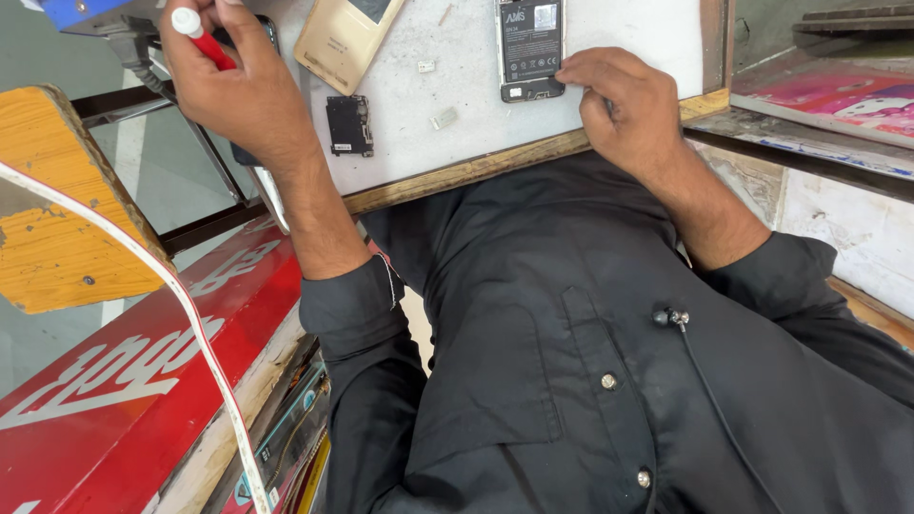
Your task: The person uses a red-handled screwdriver to remove screws from a smartphone battery and then removes the battery from the phone. The person then picks up a green plastic card and wipes the phone's screen and edges with it.
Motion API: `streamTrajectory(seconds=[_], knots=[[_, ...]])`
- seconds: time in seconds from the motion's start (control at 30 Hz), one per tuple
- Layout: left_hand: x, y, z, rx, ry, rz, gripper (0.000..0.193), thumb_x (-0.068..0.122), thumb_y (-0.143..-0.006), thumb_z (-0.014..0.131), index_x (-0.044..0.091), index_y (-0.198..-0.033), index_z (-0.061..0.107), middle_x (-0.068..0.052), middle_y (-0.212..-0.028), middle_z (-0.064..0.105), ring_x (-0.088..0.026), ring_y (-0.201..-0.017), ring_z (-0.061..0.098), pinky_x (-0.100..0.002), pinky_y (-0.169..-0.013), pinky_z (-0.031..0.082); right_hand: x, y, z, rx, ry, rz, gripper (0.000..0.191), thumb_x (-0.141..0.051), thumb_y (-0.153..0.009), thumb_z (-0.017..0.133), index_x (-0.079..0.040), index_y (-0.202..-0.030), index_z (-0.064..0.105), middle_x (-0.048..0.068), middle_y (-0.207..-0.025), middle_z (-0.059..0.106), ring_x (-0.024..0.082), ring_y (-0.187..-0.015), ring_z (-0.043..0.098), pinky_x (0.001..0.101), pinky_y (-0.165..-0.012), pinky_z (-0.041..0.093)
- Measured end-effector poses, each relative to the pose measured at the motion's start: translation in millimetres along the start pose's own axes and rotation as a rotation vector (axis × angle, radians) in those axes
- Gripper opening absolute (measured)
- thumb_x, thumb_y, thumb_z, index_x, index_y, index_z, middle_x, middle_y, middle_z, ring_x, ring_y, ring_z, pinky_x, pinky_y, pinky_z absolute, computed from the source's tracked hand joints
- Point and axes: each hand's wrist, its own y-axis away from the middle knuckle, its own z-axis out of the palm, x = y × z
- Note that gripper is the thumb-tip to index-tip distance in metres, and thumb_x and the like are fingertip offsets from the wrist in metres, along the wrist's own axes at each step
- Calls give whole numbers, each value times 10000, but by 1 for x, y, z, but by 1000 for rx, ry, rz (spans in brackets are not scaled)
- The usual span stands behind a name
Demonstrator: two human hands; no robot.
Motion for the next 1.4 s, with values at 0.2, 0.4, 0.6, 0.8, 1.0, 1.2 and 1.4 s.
streamTrajectory(seconds=[0.2, 0.4, 0.6, 0.8, 1.0, 1.2, 1.4], knots=[[-5, 0, 5, 40, -119, 86, 117, 102, -1022, 714, 56, -1129, 696, -28, -995, 754, -165, -917, 758, -331, -801, 596, -1, 0, -1, 4, 0, 11, 382, 149, -901, 549, -37, -1177, 738, 117, -1245, 742, 199, -955, 737, 279, -728, 581], [-4, 5, 3, 16, -138, 26, 152, 156, -1043, 721, 78, -1158, 660, -32, -1023, 722, -181, -951, 766, -352, -830, 605, 0, 0, 0, 12, 8, -26, 383, 151, -910, 546, -33, -1188, 735, 114, -1251, 737, 195, -974, 741, 277, -756, 594], [-7, 2, 3, 17, -98, 51, 231, 190, -1018, 728, 67, -1180, 619, -58, -1043, 718, -205, -989, 765, -371, -857, 622, 2, 1, 1, 10, 13, -16, 383, 152, -901, 545, -30, -1177, 739, 117, -1245, 742, 180, -923, 731, 269, -706, 574], [-14, 0, 3, 9, -165, 28, 252, 192, -1062, 728, 62, -1253, 627, -85, -1125, 752, -214, -1065, 782, -366, -950, 625, 4, 2, 2, 7, 19, -19, 378, 147, -906, 547, -37, -1177, 737, 110, -1253, 741, 170, -914, 727, 264, -702, 574], [-14, -8, -4, 50, -26, -88, 275, 158, -1055, 709, 43, -1283, 605, -88, -1111, 782, -194, -1037, 801, -336, -893, 620, 5, 4, 2, 0, 24, -19, 389, 152, -911, 550, -42, -1189, 742, 107, -1262, 740, 167, -910, 725, 258, -684, 563], [-3, -16, -14, 19, -22, 55, 172, 76, -1002, 701, 40, -1145, 612, -78, -987, 732, -214, -904, 738, -351, -834, 583, 4, 2, 2, -1, 29, -13, 380, 149, -903, 558, -43, -1173, 743, 103, -1254, 742, 166, -888, 718, 261, -670, 554], [4, -3, -8, -14, -131, 69, 244, 92, -1020, 752, 43, -1222, 625, -88, -1076, 731, -269, -1000, 751, -372, -919, 591, 4, 3, 1, 5, 26, -30, 354, 150, -910, 553, -33, -1151, 736, 103, -1268, 738, 167, -904, 720, 266, -692, 561]])
